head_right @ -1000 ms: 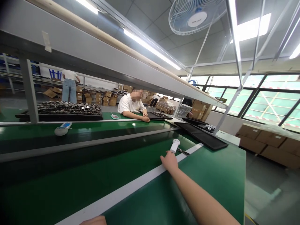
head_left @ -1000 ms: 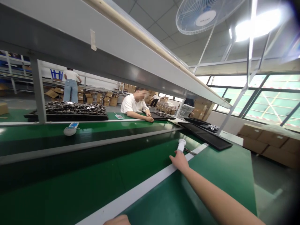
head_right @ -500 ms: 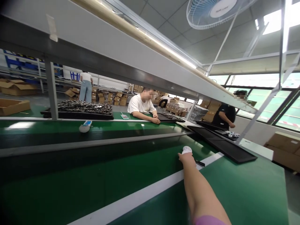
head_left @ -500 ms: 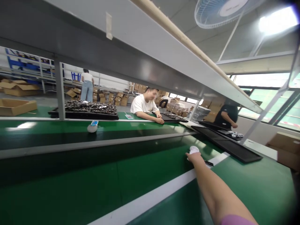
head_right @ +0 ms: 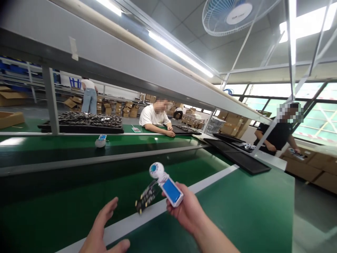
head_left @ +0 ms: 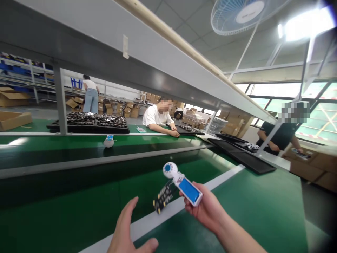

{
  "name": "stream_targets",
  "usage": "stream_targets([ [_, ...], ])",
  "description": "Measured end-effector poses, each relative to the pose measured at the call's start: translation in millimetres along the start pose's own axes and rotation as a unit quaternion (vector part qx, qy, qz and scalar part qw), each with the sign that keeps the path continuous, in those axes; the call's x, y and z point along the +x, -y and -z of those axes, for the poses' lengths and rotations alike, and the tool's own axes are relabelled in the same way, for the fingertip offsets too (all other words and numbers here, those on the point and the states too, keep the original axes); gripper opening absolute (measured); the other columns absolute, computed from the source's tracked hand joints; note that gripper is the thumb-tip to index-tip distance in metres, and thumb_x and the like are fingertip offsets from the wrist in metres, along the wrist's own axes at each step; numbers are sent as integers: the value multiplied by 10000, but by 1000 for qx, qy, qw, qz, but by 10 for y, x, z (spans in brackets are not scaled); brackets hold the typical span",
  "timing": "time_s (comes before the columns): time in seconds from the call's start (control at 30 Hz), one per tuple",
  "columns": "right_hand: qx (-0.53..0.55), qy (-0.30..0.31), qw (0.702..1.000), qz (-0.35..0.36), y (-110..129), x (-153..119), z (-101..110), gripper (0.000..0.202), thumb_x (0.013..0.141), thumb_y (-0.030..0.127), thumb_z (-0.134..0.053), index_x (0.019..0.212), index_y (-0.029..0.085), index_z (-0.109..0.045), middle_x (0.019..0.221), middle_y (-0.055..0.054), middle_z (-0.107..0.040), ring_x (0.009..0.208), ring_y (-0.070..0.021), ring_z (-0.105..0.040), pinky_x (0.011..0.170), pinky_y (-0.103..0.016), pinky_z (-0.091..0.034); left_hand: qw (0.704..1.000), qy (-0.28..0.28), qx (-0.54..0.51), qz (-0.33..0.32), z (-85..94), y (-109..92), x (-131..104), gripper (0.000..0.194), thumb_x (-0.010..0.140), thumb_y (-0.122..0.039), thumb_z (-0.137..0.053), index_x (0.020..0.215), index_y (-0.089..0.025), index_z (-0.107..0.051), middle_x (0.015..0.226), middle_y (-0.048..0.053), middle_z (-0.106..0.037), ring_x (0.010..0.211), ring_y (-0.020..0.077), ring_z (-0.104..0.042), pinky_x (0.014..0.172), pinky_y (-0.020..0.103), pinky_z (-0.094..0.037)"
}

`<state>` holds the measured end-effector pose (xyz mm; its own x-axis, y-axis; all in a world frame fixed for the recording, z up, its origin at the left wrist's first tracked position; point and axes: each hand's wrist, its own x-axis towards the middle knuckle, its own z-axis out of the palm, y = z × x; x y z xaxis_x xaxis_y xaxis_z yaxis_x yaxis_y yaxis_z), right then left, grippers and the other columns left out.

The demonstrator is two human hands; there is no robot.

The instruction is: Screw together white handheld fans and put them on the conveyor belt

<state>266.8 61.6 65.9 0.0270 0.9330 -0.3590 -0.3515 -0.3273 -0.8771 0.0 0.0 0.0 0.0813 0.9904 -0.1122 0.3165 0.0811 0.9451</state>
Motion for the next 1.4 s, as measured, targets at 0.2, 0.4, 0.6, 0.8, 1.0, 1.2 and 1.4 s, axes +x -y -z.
stream_targets([
  [0.2, 157, 181, 963, -125, -799, -691, -173, 485, 951, 568, -710, 1090, 106, -669, 928, -115, -685, 597, -146, -613, 475, -176, -464, 978, 136, -159, -14, -207, -63, -125, 967, 712, -353, -689, 1510, -163, -177, 1297, 178, -594, 1187, 283, -599, 1066, 420, -446],
  [0.4, 75, 230, 970, -22, -921, -886, -156, 642, 847, 503, -826, 1234, 40, -606, 975, -192, -682, 863, -215, -666, 728, -224, -517, 980, 122, -152, -51, -271, -98, -220, 601, 878, -355, -543, 1441, -261, -354, 1504, 82, -438, 1392, 237, -418, 1162, 375, -328],
  [0.6, -291, 131, 948, 3, -971, -958, -31, 406, 760, 342, -689, 1107, 131, -689, 769, -56, -668, 648, -205, -623, 532, -204, -412, 959, 171, -221, 43, -266, -201, -242, 627, 782, -222, -579, 1372, -198, -367, 1271, 120, -624, 1126, 241, -632, 1010, 364, -458],
  [0.8, -557, 55, 776, 290, -899, -1017, -63, 238, 860, 206, -590, 1061, 226, -716, 871, -40, -650, 756, -225, -618, 676, -276, -453, 970, 160, -181, -22, -220, -289, -295, 692, 663, -73, -511, 1336, -199, -408, 1212, 74, -640, 1037, 192, -639, 932, 308, -476],
  [1.0, -493, 97, 790, 352, -873, -864, -140, 233, 879, 143, -516, 903, 218, -735, 859, -25, -629, 789, -185, -608, 738, -261, -473, 981, 154, -113, -24, -184, -200, -242, 603, 785, -136, -437, 1380, -219, -479, 1022, 43, -669, 982, 193, -634, 1007, 381, -469],
  [1.2, -497, 138, 773, 370, -829, -836, -172, 170, 914, 178, -515, 877, 189, -680, 875, -44, -592, 798, -196, -577, 737, -282, -456, 987, 116, -17, -112, -189, -219, -304, 500, 862, -179, -445, 1329, -279, -594, 1326, 47, -584, 1208, 193, -564, 1086, 338, -430],
  [1.4, -461, 112, 796, 376, -863, -864, -205, 145, 888, 167, -489, 778, 192, -580, 806, -14, -560, 731, -176, -551, 675, -261, -413, 996, 69, -24, -59, -184, -232, -296, 438, 836, -258, -548, 1264, -237, -642, 1228, 46, -677, 1093, 202, -655, 997, 334, -518],
])
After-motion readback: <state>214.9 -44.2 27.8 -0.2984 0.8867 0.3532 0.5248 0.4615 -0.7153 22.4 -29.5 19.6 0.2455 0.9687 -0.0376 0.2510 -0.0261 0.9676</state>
